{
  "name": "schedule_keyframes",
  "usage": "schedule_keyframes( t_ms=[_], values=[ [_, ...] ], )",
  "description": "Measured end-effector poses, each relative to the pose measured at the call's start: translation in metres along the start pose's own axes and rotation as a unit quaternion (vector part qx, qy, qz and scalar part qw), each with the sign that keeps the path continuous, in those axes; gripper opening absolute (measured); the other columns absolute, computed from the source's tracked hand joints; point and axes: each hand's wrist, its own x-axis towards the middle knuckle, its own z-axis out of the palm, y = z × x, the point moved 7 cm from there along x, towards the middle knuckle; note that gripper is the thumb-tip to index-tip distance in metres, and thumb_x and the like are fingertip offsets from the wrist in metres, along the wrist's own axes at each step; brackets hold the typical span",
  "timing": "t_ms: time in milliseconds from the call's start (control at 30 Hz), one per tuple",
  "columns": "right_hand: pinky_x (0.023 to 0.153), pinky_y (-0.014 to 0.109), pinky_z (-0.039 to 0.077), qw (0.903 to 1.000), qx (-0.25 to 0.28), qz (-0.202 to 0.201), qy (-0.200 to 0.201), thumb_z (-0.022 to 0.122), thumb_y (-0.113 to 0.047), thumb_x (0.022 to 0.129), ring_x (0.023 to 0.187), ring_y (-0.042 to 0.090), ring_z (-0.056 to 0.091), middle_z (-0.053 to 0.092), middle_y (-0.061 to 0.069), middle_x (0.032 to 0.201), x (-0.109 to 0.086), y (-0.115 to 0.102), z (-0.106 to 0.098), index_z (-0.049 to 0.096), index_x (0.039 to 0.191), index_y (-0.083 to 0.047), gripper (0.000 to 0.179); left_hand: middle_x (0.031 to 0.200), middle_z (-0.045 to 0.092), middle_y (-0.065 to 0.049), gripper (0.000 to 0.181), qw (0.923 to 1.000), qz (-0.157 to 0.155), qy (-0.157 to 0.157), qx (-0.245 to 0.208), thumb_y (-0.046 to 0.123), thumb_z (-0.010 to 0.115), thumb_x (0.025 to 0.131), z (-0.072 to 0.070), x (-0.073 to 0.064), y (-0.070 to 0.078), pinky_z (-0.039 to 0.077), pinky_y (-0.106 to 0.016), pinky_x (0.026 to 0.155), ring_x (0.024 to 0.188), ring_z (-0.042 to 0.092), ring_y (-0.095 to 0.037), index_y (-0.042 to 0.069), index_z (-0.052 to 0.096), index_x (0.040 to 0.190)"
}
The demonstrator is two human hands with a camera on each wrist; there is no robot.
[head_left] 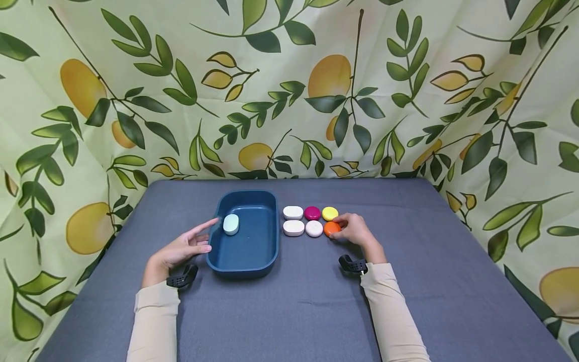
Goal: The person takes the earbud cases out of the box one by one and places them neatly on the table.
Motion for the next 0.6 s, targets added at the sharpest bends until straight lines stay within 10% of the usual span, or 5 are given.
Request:
schedule_keyframes(
  t_ms=[133,333,600],
  values=[
    [0.078,0.032,0.054,1.0,0.001,0.005,-0.005,0.084,-0.012,0.069,0.089,0.029,0.066,0.07,0.024,0.103,-0.002,0.0,-0.003,0.067,0.112,0.008,0.05,0.159,0.012,-0.03,0.079,1.0,-0.003,0.001,0.007,0.014,0.062,0.092,0.001,0.001,0.001,0.043,-0.042,0.108,0.142,0.023,-0.054,0.012,0.015,0.155],
    [0.087,0.043,0.054,0.9996,0.015,0.024,0.007,0.082,-0.011,0.072,0.096,0.033,0.065,0.069,0.025,0.108,-0.004,-0.009,-0.01,0.064,0.116,0.008,0.051,0.158,0.016,-0.03,0.081,1.0,-0.007,-0.004,0.003,0.017,0.064,0.092,0.003,0.002,-0.003,0.045,-0.037,0.106,0.141,0.029,-0.05,0.012,0.013,0.155],
    [0.091,0.044,0.055,0.9929,0.11,-0.045,0.005,0.081,-0.011,0.074,0.1,0.038,0.066,0.068,0.027,0.111,0.002,-0.05,-0.008,0.064,0.115,0.009,0.048,0.16,0.011,-0.028,0.08,0.9999,-0.009,0.004,0.011,0.018,0.064,0.092,-0.001,0.0,0.0,0.03,-0.062,0.113,0.144,0.021,-0.053,0.013,0.015,0.155]
  ],
)
